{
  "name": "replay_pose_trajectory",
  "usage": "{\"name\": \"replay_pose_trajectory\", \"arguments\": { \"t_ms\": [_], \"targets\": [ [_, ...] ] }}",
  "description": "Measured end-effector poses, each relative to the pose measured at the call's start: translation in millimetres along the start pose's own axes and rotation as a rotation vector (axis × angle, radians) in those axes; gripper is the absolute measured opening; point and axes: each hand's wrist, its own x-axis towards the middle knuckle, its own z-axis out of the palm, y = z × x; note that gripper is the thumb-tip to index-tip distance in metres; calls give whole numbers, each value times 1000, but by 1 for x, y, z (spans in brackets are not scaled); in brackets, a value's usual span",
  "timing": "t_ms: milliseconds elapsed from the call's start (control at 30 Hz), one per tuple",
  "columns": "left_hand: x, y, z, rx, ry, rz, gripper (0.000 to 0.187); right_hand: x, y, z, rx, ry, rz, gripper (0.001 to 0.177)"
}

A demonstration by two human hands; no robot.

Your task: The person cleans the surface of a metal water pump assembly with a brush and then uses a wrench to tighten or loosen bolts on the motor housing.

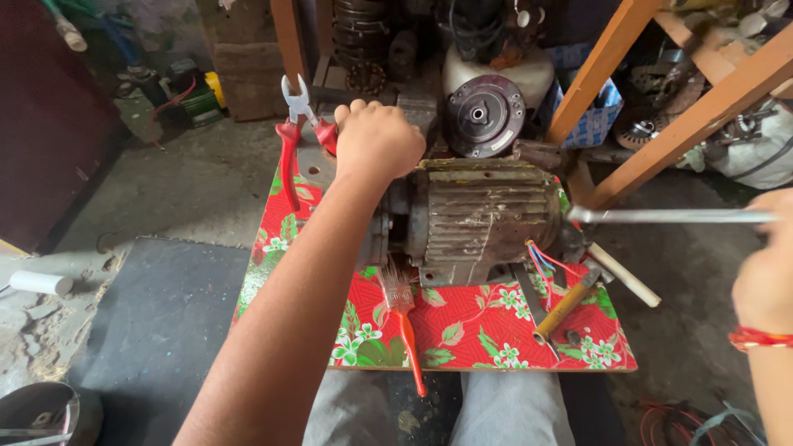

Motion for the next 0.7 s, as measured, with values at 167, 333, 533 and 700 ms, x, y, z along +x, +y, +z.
{"name": "replay_pose_trajectory", "arguments": {
  "t_ms": [167, 333, 533, 700],
  "targets": [
    [-1, 2, -5, -49, -65, -43, 37, 68, -102, 39, 1239, 196, 276, 21],
    [0, -1, 0, -59, -3, -9, 37, 86, -235, 121, 1673, 113, 758, 39],
    [2, -8, 15, -80, 88, 15, 35, 98, -267, 194, 1744, 128, 650, 42],
    [3, -8, 19, -103, 130, 14, 32, 109, -276, 220, 1688, 134, 569, 42]
  ]
}}
